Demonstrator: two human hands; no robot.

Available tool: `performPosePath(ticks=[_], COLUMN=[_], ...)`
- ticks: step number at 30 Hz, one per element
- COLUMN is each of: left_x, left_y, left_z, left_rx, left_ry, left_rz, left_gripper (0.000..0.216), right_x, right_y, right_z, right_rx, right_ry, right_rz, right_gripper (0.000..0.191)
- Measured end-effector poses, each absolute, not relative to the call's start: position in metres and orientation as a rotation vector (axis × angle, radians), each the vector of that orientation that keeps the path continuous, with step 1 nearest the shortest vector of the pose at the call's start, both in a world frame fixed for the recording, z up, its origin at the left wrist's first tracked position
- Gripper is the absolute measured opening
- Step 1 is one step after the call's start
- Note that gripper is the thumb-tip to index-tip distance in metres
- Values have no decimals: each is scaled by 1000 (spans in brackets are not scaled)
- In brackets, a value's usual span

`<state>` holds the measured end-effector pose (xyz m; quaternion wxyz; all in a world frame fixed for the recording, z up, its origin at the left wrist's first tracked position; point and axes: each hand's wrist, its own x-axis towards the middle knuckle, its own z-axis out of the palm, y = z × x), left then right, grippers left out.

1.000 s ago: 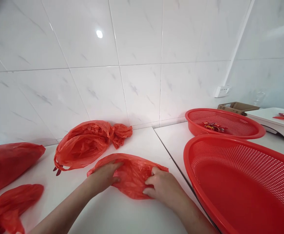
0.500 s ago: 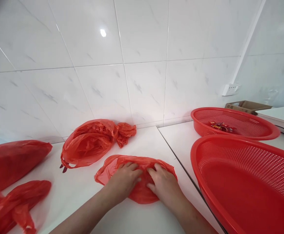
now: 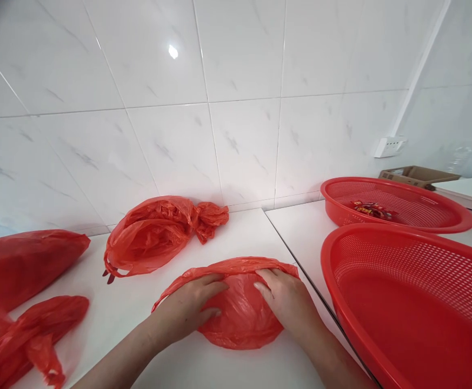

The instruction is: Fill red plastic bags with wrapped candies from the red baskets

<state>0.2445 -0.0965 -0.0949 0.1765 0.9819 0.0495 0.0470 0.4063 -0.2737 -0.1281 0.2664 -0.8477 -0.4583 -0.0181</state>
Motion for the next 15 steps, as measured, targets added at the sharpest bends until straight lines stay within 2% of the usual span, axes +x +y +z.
performPosePath(ticks=[5, 9, 11, 15], left_x=[248, 248, 243, 238], left_y=[-102, -104, -106, -109], left_z=[-103, -117, -120, -111], left_rx=[2904, 2890, 2809, 2688], left_ry=[29, 123, 179, 146], left_rz=[301, 224, 100, 41], left_gripper=[41, 70, 68, 51], right_x=[392, 385, 386, 393], right_y=[-266, -264, -266, -270], right_z=[-141, -146, -145, -141], right_rx=[-2303, -2330, -2321, -2277], right_ry=[-1343, -1389, -1414, -1434], right_rz=[-123, 83, 185, 264], right_gripper=[41, 77, 72, 49])
